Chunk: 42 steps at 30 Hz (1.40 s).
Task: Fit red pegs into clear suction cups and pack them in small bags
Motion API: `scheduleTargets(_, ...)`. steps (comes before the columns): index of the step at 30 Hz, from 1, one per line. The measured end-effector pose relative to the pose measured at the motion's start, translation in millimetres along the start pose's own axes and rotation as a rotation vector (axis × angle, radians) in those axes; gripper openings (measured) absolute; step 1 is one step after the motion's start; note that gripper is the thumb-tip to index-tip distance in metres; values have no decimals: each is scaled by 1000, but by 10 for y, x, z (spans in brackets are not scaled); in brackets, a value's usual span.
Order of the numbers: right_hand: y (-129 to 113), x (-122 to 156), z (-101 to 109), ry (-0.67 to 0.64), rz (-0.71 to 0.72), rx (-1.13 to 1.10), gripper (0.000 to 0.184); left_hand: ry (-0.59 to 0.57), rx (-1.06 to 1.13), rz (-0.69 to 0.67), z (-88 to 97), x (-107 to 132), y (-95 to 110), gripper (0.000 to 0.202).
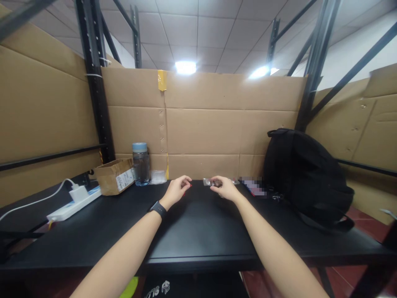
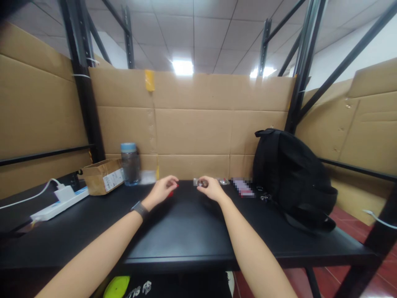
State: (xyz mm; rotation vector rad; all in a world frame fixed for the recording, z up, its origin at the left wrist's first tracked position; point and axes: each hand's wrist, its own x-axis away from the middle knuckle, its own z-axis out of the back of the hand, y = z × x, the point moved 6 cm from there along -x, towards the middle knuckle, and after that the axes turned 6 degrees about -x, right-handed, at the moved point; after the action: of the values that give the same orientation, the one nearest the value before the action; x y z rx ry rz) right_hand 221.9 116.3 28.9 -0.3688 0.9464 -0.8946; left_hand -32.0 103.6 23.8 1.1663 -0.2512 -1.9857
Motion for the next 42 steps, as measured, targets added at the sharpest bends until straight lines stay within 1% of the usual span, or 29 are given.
scheduleTargets(3, -185, 1, -234, 44, 37, -240, 42, 26, 88, 29, -51, -3, 59, 24)
scheduleTargets(5, -323, 15, -374, 53, 64, -377, 46, 50, 170, 40, -88, -12, 109, 31)
scheduleTargets(7, -440, 34, -464, 57, 82, -474, 47, 55, 286, 51, -133, -22, 158, 38)
scheduleTargets(9, -516, 51, -507, 42, 90, -530, 47, 29, 393, 62, -183, -26, 206, 41)
scheduleTargets(11, -544, 63, -518, 17, 91, -537, 47, -4, 445, 70, -219, -18, 250, 41)
scheduleTargets(13, -535, 68, -507, 9, 84, -519, 47, -18, 442, 71, -226, -3, 282, 40)
scheduleTargets(20, -522, 80, -518, -9, 70, -540, 48, 45, 312, 37, -154, 18, 277, 43)
scheduleTargets(25, -555, 85, -518, 6, 73, -564, 48, 87, 286, 34, -139, 2, 252, 34)
scheduleTargets(32, -531, 80, -525, 14, 56, -548, 47, 88, 243, 44, -80, 13, 313, 32)
scheduleTargets(35, -511, 78, -527, 21, 34, -552, 46, 75, 307, 62, -83, 11, 327, 32)
scheduleTargets(38, -483, 74, -527, 29, 14, -588, 46, 23, 430, 92, -129, 5, 324, 33)
scheduleTargets(40, -471, 72, -530, 26, 21, -642, 46, 7, 445, 88, -148, 2, 324, 31)
scheduleTargets(42, -464, 71, -536, 19, 33, -683, 45, 17, 421, 72, -153, -1, 319, 26)
